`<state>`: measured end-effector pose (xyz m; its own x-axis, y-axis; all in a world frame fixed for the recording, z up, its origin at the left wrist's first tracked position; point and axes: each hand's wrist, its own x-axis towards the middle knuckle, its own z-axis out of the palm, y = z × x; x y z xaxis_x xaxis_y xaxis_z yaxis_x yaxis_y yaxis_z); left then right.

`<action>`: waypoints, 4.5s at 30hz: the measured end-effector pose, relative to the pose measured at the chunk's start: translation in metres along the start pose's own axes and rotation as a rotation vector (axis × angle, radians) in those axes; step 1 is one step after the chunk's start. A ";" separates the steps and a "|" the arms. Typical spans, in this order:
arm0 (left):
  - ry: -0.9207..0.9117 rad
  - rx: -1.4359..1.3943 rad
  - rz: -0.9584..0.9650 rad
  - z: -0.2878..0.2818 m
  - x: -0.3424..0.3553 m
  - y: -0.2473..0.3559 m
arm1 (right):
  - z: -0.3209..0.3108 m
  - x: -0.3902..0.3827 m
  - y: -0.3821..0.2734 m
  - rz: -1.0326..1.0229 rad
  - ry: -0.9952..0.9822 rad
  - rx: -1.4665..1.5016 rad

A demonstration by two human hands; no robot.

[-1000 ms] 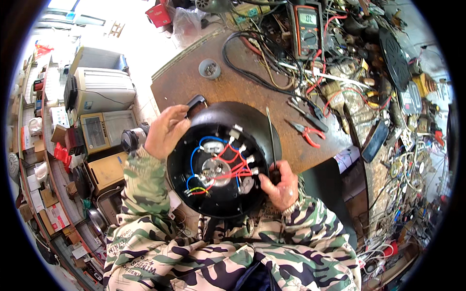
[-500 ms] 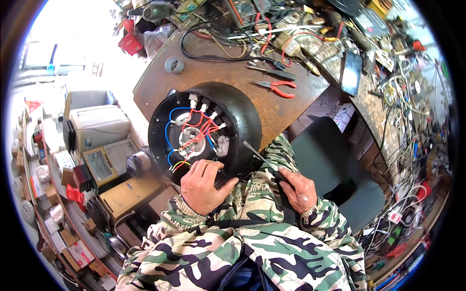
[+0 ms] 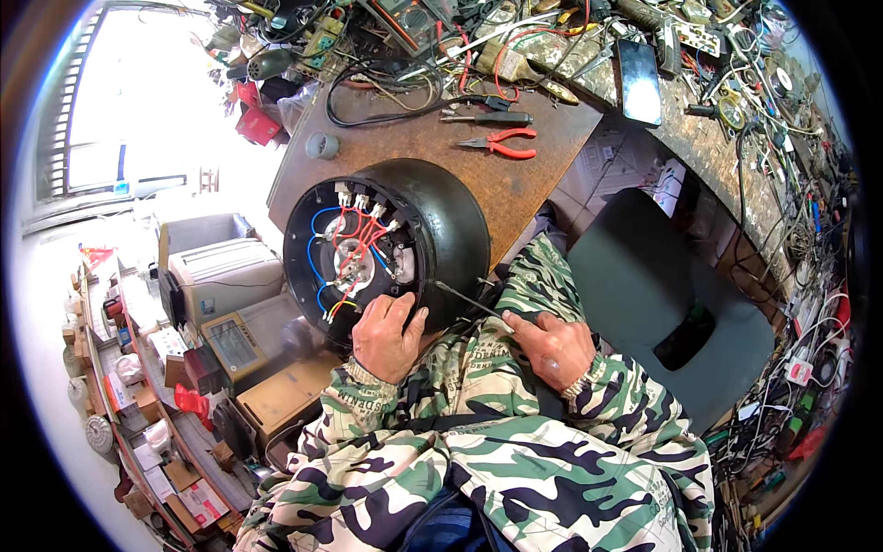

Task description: The person repairs a circular electric appliance, likely a heater, by manipulating internal wires and components with a screwdriver and pliers. They then reassemble the unit by placing the cover back on and securing it.

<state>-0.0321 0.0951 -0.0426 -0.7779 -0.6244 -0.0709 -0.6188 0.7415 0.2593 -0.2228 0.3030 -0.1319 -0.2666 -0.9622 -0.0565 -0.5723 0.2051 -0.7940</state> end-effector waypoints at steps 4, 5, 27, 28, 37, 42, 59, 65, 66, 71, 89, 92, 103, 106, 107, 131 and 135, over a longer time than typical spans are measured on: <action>0.043 0.008 0.041 0.004 -0.001 -0.002 | -0.002 0.007 -0.009 -0.058 0.016 -0.096; 0.046 0.006 0.044 0.004 -0.001 -0.002 | 0.001 0.007 -0.009 -0.077 0.029 -0.114; 0.093 -0.075 0.048 -0.032 0.003 0.008 | -0.010 0.042 0.010 0.335 0.172 0.554; 0.105 -0.090 0.048 -0.035 0.002 0.009 | -0.010 0.048 0.007 0.320 0.173 0.562; 0.287 -0.278 -0.205 -0.097 0.009 -0.001 | 0.002 0.088 0.000 0.361 0.218 0.636; 0.267 -0.264 -0.194 -0.127 0.010 -0.022 | 0.001 0.105 0.008 0.361 0.234 0.573; 0.515 -0.487 -0.345 -0.162 0.016 -0.078 | 0.030 0.251 0.076 0.110 0.297 0.049; 0.557 -0.518 -0.398 -0.169 0.007 -0.100 | 0.044 0.268 0.075 0.041 0.225 0.063; 0.572 -0.553 -0.398 -0.170 0.005 -0.103 | 0.047 0.266 0.078 0.044 0.204 0.052; 0.617 -0.656 -0.388 -0.174 0.002 -0.116 | 0.043 0.260 0.081 0.151 0.059 -0.158; 0.989 -1.190 -0.286 -0.216 0.000 -0.125 | 0.003 0.258 -0.061 0.006 0.092 0.394; 1.085 -1.314 -0.357 -0.210 -0.002 -0.124 | -0.005 0.256 -0.092 0.026 0.037 0.525; 0.822 -1.480 -0.084 -0.203 0.009 -0.112 | -0.007 0.235 -0.086 0.094 0.048 0.600; 0.814 -1.486 -0.061 -0.202 0.003 -0.119 | 0.000 0.218 -0.071 0.098 0.051 0.562; 0.828 -1.493 -0.057 -0.202 0.001 -0.120 | 0.000 0.210 -0.071 0.119 0.014 0.539; 0.835 -1.703 -0.110 -0.162 -0.038 -0.130 | 0.000 0.233 -0.190 -0.314 0.138 0.439; 0.871 -1.710 -0.089 -0.155 -0.040 -0.129 | 0.002 0.235 -0.195 -0.333 0.117 0.399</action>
<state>0.0954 -0.0137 0.0763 -0.1578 -0.9754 0.1541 0.5242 0.0495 0.8502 -0.1725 0.0368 0.0090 -0.2189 -0.9324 0.2877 -0.3076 -0.2139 -0.9272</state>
